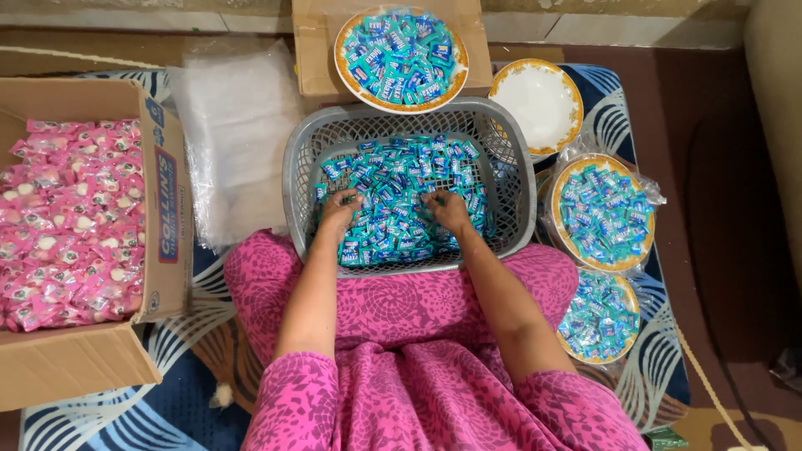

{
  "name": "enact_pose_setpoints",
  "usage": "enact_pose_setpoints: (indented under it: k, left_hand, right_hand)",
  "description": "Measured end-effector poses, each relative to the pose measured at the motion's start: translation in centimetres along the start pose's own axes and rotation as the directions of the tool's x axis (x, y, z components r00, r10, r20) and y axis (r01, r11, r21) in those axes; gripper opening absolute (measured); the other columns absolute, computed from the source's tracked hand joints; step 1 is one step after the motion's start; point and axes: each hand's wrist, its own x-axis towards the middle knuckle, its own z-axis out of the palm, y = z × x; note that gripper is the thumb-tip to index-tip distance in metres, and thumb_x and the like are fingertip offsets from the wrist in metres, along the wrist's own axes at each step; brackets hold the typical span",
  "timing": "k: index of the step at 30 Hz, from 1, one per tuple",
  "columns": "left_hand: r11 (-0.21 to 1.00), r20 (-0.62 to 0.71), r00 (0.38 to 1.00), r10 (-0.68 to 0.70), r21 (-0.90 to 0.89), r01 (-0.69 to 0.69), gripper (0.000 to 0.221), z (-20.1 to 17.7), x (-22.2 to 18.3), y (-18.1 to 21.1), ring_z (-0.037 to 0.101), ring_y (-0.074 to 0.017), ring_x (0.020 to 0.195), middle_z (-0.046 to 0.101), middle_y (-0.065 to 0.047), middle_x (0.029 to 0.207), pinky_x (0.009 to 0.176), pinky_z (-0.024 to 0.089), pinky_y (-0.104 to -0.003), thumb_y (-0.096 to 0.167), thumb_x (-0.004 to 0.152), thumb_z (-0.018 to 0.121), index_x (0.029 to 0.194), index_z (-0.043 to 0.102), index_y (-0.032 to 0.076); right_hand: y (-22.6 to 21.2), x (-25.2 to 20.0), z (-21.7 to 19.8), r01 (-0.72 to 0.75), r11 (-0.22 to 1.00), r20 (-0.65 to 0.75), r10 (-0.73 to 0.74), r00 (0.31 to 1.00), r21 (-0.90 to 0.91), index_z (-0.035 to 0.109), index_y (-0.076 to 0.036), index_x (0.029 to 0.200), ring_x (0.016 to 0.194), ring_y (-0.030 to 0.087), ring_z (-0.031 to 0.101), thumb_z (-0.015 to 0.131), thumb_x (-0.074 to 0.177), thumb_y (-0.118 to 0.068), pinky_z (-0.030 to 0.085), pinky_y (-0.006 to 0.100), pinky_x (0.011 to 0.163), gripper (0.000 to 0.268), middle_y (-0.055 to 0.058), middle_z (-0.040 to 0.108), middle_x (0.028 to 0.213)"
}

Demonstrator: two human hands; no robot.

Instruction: Packing blue candies by arranging them on plates and placing the plates into plastic bags.

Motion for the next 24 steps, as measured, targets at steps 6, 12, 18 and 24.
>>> enact_pose_setpoints:
  k: [6,12,18,24]
  left_hand:
    - [0.931,0.016,1.0,-0.007,-0.365,0.012,0.051,-0.3,-2.6,8.3,0.066,-0.0271,0.095,0.056,-0.015,0.11,0.091,0.063,-0.051,-0.003,0.094,0.055,0.145,0.051,0.004]
    - [0.858,0.052,0.92,0.39,-0.382,-0.342,0.053,3.2,-4.9,24.8,0.063,-0.032,0.126,0.052,-0.017,0.142,0.09,0.064,-0.041,-0.015,0.089,0.059,0.139,0.055,0.005]
    - [0.884,0.088,0.88,0.467,-0.04,-0.466,0.054,5.8,-0.1,29.3,0.063,-0.0212,0.12,0.06,-0.015,0.144,0.072,0.055,-0.029,-0.004,0.092,0.053,0.138,0.056,0.024]
    - [0.771,-0.239,0.738,0.631,0.087,-0.631,0.039,4.0,1.9,24.7,0.07,-0.0234,0.116,0.071,-0.009,0.125,0.102,0.056,-0.035,-0.004,0.09,0.052,0.123,0.065,0.011]
  right_hand:
    - [-3.4,0.8,-2.3,-0.119,0.95,-0.07,0.144,0.987,0.287,0.076,-0.005,0.108,0.07,0.024,0.074,0.066,0.096,-0.017,0.062,0.038,0.067,0.02,0.019,0.072,0.089]
    - [-21.7,-3.0,-8.3,0.331,0.941,-0.124,-0.337,0.933,-0.063,0.071,0.003,0.122,0.096,0.026,0.073,0.067,0.094,-0.011,0.063,0.033,0.085,0.031,0.02,0.07,0.117]
    - [-21.8,8.2,-9.2,0.566,0.824,-0.196,-0.553,0.81,0.017,0.071,-0.009,0.122,0.102,0.021,0.07,0.062,0.097,-0.01,0.062,0.036,0.083,0.027,0.009,0.071,0.119]
    - [-19.7,13.4,-4.1,0.691,0.501,-0.002,-0.811,0.585,-0.521,0.064,-0.013,0.133,0.119,0.044,0.057,0.057,0.106,-0.029,0.046,0.056,0.096,0.033,0.021,0.061,0.131]
